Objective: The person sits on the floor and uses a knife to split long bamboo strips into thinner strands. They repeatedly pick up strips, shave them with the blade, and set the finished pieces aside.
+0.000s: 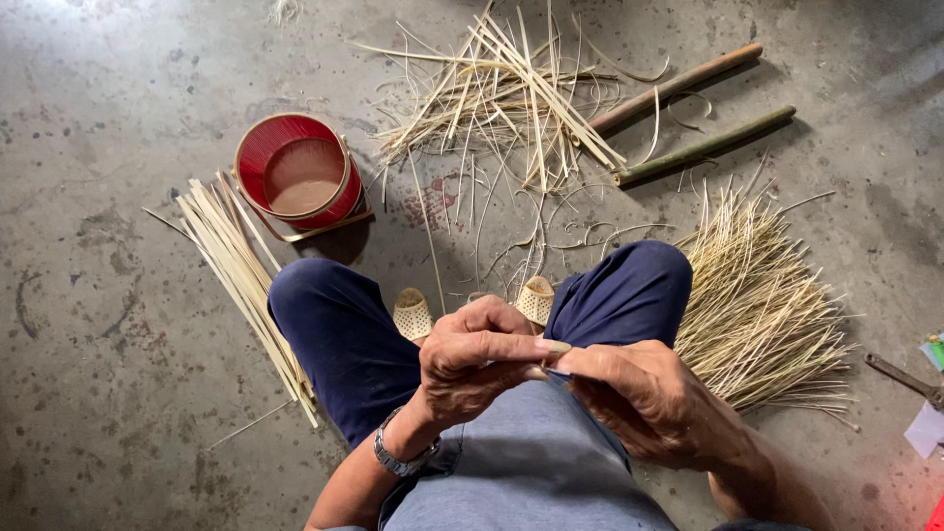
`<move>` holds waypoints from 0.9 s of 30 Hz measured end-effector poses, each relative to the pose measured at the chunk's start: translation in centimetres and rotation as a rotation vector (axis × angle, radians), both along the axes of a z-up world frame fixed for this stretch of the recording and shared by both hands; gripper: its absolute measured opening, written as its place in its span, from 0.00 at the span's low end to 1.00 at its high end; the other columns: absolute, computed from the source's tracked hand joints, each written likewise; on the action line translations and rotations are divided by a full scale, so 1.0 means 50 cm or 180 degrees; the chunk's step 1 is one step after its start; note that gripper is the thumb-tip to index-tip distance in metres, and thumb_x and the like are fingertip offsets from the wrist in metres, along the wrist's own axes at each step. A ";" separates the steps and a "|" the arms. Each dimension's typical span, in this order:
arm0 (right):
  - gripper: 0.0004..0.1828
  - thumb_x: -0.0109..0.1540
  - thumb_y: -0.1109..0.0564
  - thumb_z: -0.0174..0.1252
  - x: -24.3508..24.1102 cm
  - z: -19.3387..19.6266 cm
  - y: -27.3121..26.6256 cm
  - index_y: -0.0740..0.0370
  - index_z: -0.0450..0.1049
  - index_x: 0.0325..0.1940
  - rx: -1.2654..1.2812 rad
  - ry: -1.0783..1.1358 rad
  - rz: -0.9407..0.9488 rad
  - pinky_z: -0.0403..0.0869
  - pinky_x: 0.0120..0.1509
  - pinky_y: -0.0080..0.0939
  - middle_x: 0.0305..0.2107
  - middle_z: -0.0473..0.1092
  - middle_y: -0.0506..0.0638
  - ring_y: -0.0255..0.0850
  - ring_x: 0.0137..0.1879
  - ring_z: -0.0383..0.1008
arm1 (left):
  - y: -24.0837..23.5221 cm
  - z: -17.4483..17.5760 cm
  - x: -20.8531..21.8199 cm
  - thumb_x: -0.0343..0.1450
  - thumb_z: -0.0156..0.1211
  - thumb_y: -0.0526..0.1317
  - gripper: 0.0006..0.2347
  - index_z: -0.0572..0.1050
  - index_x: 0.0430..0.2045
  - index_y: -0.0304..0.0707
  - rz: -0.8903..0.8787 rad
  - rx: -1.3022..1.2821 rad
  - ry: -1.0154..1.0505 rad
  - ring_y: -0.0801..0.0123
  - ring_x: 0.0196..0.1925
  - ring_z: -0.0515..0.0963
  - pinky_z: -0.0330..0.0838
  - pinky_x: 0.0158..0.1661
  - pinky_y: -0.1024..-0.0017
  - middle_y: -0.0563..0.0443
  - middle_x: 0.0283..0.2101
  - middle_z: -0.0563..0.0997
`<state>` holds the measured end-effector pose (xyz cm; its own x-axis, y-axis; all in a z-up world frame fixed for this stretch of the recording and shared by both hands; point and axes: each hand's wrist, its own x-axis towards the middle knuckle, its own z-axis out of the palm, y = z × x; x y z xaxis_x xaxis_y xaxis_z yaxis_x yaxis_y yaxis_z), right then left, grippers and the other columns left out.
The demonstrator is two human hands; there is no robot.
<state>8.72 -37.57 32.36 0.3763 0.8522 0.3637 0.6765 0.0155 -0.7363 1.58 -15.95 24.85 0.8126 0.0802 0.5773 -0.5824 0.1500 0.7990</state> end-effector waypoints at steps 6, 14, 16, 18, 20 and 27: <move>0.18 0.64 0.67 0.60 0.000 0.007 -0.004 0.66 0.68 0.58 -0.0040 -0.0082 0.0149 0.74 0.31 0.40 0.30 0.74 0.52 0.41 0.31 0.77 | 0.001 0.009 -0.004 0.67 0.74 0.32 0.12 0.82 0.45 0.36 -0.0097 0.0068 -0.0008 0.72 0.39 0.81 0.77 0.40 0.75 0.51 0.38 0.79; 0.19 0.63 0.68 0.61 0.006 0.009 0.003 0.69 0.69 0.58 0.0078 -0.0165 0.0262 0.71 0.29 0.41 0.27 0.71 0.49 0.39 0.28 0.74 | 0.002 0.015 -0.008 0.68 0.73 0.30 0.13 0.82 0.45 0.33 -0.0174 0.0029 -0.0083 0.71 0.39 0.81 0.77 0.38 0.75 0.50 0.38 0.78; 0.19 0.62 0.67 0.62 0.006 0.017 0.002 0.68 0.71 0.56 -0.0042 -0.0181 0.0255 0.71 0.29 0.41 0.26 0.71 0.50 0.40 0.28 0.75 | 0.001 0.016 -0.007 0.67 0.73 0.30 0.13 0.81 0.45 0.32 -0.0201 -0.0024 -0.0132 0.71 0.38 0.80 0.76 0.36 0.77 0.49 0.38 0.78; 0.18 0.60 0.66 0.62 0.008 0.023 0.003 0.68 0.72 0.55 -0.0130 -0.0175 0.0268 0.70 0.28 0.41 0.26 0.70 0.50 0.41 0.28 0.74 | 0.002 0.018 -0.006 0.68 0.72 0.29 0.13 0.81 0.45 0.32 -0.0228 -0.0012 -0.0200 0.71 0.38 0.80 0.76 0.37 0.76 0.49 0.38 0.77; 0.18 0.60 0.66 0.63 0.010 0.027 0.004 0.68 0.73 0.54 -0.0192 -0.0148 0.0298 0.69 0.28 0.42 0.25 0.69 0.50 0.42 0.27 0.74 | 0.003 0.019 -0.004 0.68 0.72 0.29 0.13 0.81 0.45 0.31 -0.0243 -0.0009 -0.0273 0.70 0.38 0.79 0.76 0.37 0.75 0.49 0.38 0.77; 0.19 0.60 0.68 0.63 0.013 0.027 0.008 0.70 0.72 0.55 -0.0114 -0.0142 0.0337 0.69 0.28 0.41 0.25 0.70 0.51 0.41 0.27 0.74 | 0.006 0.025 0.002 0.67 0.73 0.29 0.13 0.81 0.44 0.31 -0.0128 0.0102 -0.0414 0.71 0.37 0.78 0.74 0.37 0.72 0.49 0.36 0.77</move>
